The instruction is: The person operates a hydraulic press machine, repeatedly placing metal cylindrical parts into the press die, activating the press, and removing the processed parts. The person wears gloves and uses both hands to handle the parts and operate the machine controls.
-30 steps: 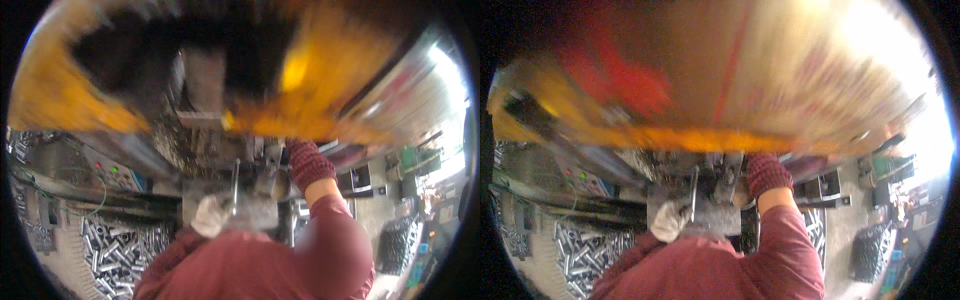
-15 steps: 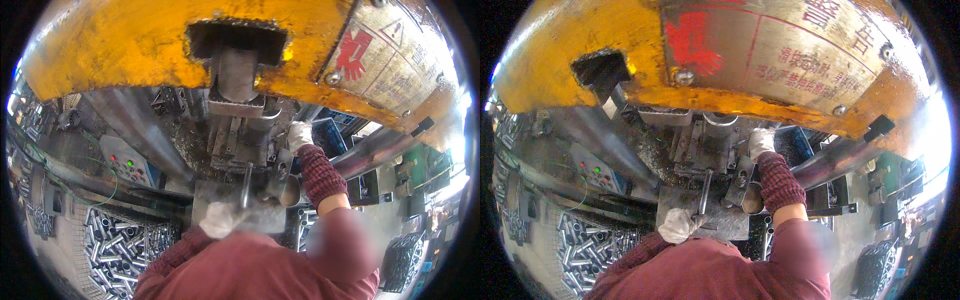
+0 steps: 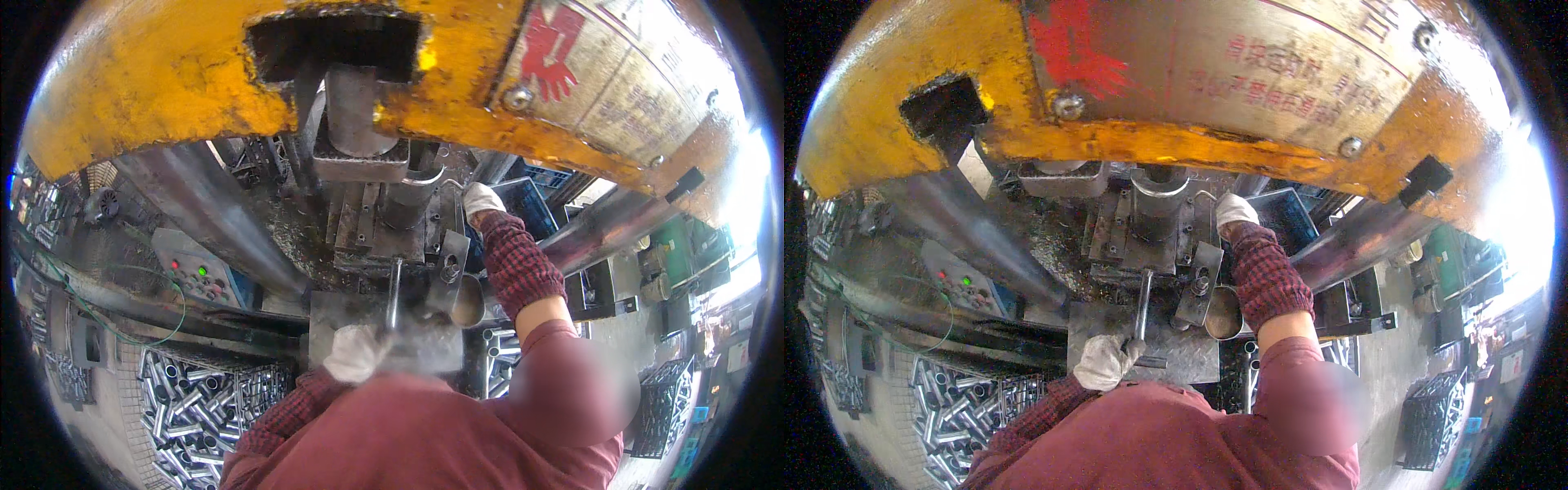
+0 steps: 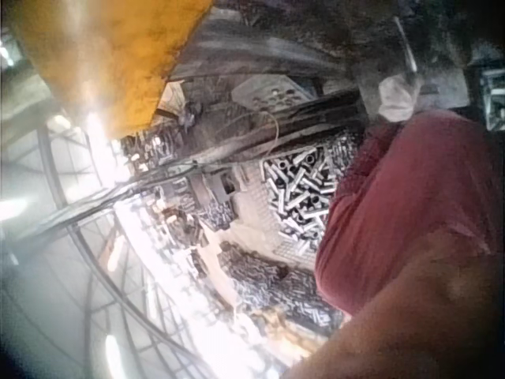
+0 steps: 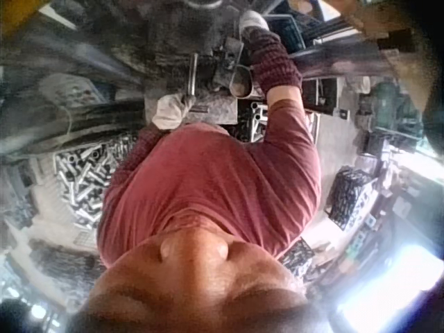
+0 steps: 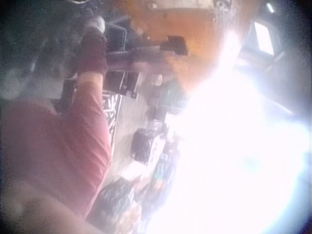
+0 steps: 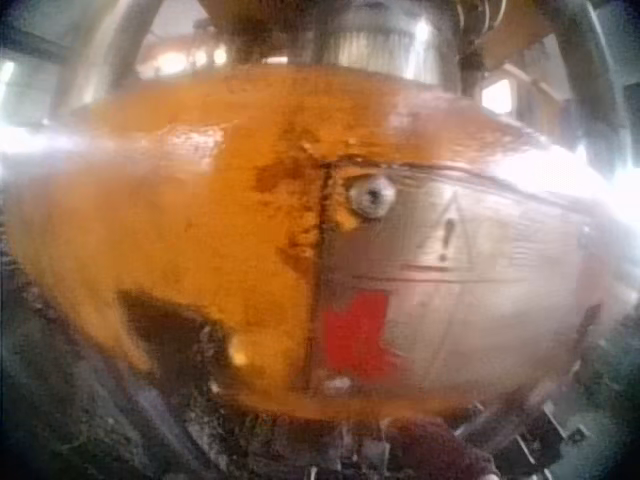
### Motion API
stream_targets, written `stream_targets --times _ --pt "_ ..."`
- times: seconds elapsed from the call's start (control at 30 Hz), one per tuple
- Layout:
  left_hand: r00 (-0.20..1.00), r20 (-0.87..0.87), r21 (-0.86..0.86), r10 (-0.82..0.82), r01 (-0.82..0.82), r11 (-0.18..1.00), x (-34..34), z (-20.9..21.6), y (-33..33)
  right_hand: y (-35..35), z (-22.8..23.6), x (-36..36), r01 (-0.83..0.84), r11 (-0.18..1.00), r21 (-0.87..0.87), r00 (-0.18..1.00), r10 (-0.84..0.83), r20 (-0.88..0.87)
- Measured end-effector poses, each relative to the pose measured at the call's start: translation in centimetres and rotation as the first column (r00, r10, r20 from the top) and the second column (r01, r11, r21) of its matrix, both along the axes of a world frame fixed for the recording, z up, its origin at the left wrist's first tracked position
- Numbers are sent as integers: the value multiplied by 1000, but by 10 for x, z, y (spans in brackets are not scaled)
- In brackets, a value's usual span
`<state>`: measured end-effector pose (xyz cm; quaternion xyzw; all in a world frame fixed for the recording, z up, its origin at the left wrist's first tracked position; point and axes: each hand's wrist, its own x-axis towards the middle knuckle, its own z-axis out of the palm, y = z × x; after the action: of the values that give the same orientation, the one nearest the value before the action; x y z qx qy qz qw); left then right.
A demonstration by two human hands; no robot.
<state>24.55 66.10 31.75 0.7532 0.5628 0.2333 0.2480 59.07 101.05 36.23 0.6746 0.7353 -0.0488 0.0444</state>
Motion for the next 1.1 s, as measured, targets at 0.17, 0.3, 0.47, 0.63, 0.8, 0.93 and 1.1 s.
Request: stream_targets --times 0.17,0.3,0.47,0.63,0.8,0.93,1.1 --pt "999 -22 -99 45 -47 994 4 -2 4 23 -32 3 -41 994 -97 988 25 -155" --pt "993 82 -174 90 -74 982 3 -2 3 21 -38 12 10 1000 -15 949 -14 -314" --pt "986 61 -287 155 -132 949 5 13 3 3 -34 8 -250 964 87 968 249 23" --pt "984 38 -203 176 -165 965 9 20 2 -8 -39 -1 -268 949 169 961 251 114" --pt "979 -84 -65 188 -194 979 8 7 -4 -11 -33 -7 29 987 157 963 14 -268" --pt "979 11 -13 202 -202 979 10 -6 -2 -21 -16 -15 56 992 117 937 -12 -350" --pt "966 194 -2 173 -176 984 10 -12 1 -38 -2 -24 61 990 127 949 -18 -316"
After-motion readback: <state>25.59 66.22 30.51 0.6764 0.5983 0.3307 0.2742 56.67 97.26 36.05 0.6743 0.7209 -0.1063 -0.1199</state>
